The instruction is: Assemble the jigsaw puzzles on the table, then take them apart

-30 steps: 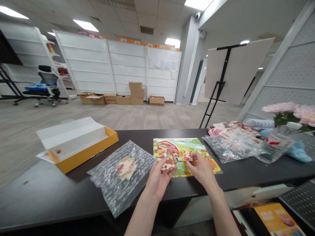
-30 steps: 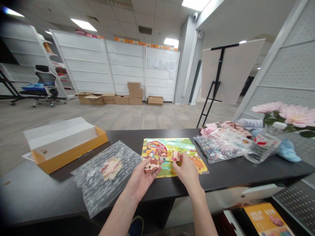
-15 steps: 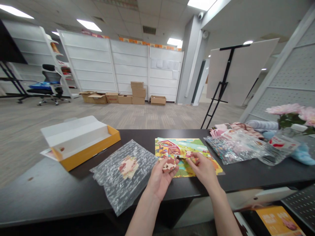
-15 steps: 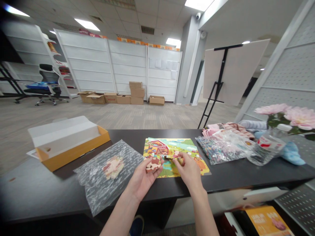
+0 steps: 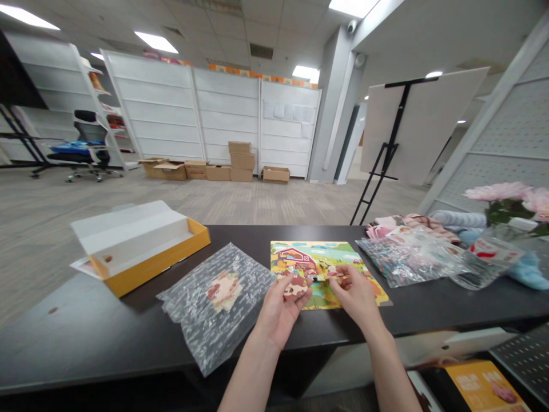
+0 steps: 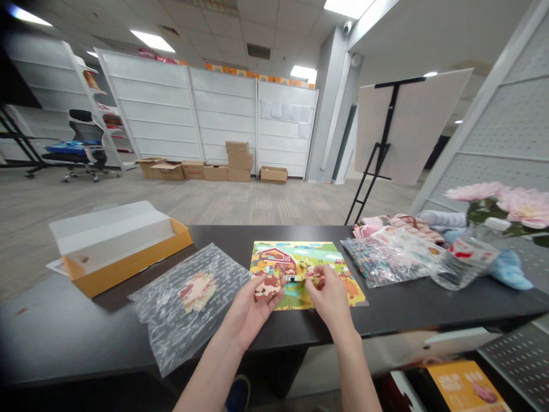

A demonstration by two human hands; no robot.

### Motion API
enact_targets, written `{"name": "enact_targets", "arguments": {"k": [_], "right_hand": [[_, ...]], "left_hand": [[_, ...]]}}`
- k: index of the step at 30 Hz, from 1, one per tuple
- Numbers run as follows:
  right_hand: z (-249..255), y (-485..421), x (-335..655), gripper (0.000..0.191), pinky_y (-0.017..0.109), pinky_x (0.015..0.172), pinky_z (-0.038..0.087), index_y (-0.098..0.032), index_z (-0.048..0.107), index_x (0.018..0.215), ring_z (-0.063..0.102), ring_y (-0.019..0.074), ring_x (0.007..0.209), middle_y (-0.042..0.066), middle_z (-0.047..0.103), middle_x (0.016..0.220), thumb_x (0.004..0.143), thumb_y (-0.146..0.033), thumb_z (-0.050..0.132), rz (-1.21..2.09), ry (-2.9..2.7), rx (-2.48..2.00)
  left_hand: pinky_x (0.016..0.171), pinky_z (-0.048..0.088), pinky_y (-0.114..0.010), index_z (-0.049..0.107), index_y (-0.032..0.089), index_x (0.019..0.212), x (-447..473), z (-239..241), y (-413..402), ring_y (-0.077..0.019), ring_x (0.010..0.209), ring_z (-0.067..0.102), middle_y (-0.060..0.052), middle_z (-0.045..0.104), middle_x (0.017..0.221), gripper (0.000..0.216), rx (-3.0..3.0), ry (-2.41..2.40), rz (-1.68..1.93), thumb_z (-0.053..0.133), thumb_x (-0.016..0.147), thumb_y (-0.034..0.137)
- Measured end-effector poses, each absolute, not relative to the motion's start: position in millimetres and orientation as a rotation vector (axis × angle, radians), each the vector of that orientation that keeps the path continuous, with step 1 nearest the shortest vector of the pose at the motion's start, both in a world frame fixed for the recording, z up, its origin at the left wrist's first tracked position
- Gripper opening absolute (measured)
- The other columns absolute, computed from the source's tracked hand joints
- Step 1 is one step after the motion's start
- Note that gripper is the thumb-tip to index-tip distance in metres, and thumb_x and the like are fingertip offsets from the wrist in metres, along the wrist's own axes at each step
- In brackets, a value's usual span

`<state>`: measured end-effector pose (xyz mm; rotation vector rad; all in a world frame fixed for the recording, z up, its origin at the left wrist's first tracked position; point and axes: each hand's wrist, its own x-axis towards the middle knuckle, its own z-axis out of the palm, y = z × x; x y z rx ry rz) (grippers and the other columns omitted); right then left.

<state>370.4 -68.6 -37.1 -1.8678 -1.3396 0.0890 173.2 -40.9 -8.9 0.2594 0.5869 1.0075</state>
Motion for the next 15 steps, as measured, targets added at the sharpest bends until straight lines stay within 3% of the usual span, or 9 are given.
{"name": "enact_targets", "arguments": {"k": [3,8,15], "right_hand": [[-35,-70,371,0.026,0.032,0.066,0.049,-0.022,0.061,0.093,0.066,0.0199,0.066,0.006,0.074,0.092,0.081,-0.045,0.060,0.101,-1.341,-1.849],[-30,-74,374,0.030,0.033,0.065,0.047,-0.024,0.062,0.089,0.066,0.0214,0.063,0.003,0.072,0.079,0.082,-0.052,0.060,0.054,-1.243,-1.936],[-33,-72,384,0.017,0.034,0.074,0.051,-0.023,0.061,0.088,0.066,0.0203,0.072,0.008,0.072,0.097,0.079,-0.035,0.055,-0.091,-1.384,-1.781]], "left_hand": [[0.072,0.064,-0.032,0.062,0.012,0.101,174,-10,-41,-0.0242,0.088,0.076,-0.016,0.075,0.103,0.011,0.266,0.589,1.003,0.065,0.091,0.012],[0.071,0.063,-0.032,0.060,0.013,0.100,174,-11,-40,-0.0257,0.087,0.077,-0.013,0.075,0.095,0.013,0.246,0.604,1.003,0.067,0.089,0.012],[0.070,0.063,-0.032,0.060,0.015,0.099,174,-11,-41,-0.0263,0.086,0.077,-0.012,0.075,0.095,0.016,0.244,0.616,1.005,0.070,0.086,0.012]]}}
